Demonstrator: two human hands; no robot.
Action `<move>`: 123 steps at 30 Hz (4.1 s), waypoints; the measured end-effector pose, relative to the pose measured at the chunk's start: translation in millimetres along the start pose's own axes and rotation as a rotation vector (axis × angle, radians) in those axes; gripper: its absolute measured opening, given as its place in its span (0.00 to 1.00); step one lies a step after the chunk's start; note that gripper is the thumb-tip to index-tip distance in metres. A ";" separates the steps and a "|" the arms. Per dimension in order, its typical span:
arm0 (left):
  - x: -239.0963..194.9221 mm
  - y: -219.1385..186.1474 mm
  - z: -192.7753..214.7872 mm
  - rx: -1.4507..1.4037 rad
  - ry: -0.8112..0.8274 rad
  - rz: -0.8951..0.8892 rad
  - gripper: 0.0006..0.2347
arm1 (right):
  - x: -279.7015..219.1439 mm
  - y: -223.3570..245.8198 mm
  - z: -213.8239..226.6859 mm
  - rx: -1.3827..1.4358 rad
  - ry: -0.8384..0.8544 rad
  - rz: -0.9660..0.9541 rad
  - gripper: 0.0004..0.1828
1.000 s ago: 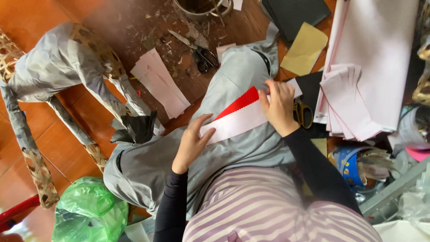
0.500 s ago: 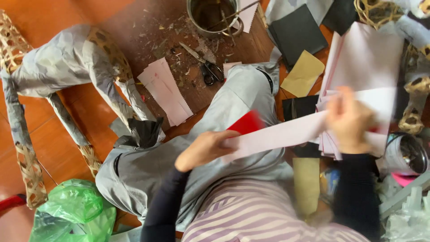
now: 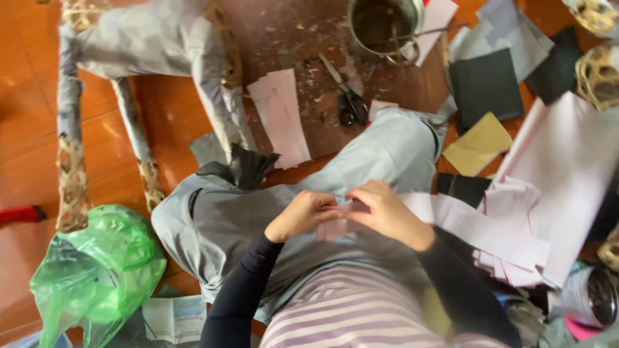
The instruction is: Assembling and wrapping decorative paper onto animal-shaped figures.
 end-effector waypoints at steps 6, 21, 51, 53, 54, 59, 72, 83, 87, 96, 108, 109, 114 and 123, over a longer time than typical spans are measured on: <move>-25.7 27.6 19.0 -0.221 -0.059 0.049 0.12 | 25.7 -70.6 -54.0 0.174 0.414 -0.337 0.08; -17.7 106.5 30.5 -0.214 -0.242 0.122 0.20 | 247.8 -248.8 65.3 -0.846 -0.341 -0.196 0.05; -91.7 113.4 76.4 -1.317 -0.574 -0.043 0.24 | 104.9 27.9 -50.5 -0.050 -0.340 0.094 0.24; -83.4 118.3 86.5 -1.383 -0.627 -0.049 0.21 | 103.5 30.7 -56.9 0.042 -0.328 0.063 0.21; -80.4 118.2 90.5 -1.384 -0.628 -0.048 0.21 | 100.3 26.6 -62.7 0.043 -0.327 0.062 0.21; -69.6 114.7 107.8 -1.388 -0.673 0.041 0.19 | 94.4 14.7 -84.9 0.086 -0.314 0.062 0.18; -58.0 116.6 125.7 -1.204 -0.784 0.152 0.20 | 118.0 3.7 -185.4 0.424 -0.328 0.010 0.23; -66.0 122.9 158.2 0.365 -0.776 0.173 0.09 | 161.3 6.7 -191.1 0.662 -0.170 -0.032 0.27; -67.9 127.9 164.7 0.347 -0.935 0.345 0.09 | 163.5 8.5 -196.0 0.703 -0.178 -0.037 0.27; -145.2 64.0 126.9 -0.355 -1.459 0.141 0.06 | 159.1 -5.3 -221.3 1.306 -0.129 -0.357 0.31; -126.9 79.6 129.5 -0.442 -1.327 0.032 0.07 | 168.2 18.2 -180.7 0.576 -0.122 0.106 0.29; -126.8 80.0 128.9 -0.541 -1.294 0.003 0.08 | 168.8 23.0 -178.0 0.502 -0.101 0.147 0.29; -121.0 82.7 119.8 -0.767 -1.235 -0.102 0.12 | 172.1 35.9 -171.4 0.338 -0.040 0.239 0.31; -128.3 77.2 129.3 -0.345 -1.436 0.133 0.08 | 111.6 -11.6 -138.5 0.570 -0.371 -0.037 0.21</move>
Point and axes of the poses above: each hand's wrist, its own x-axis towards the middle knuckle, its own z-axis out of the back of the hand, y = z × x, the point moved 9 cm from there along x, towards the middle knuckle, and after that the axes turned 5 degrees about y, right-handed, at the moved point
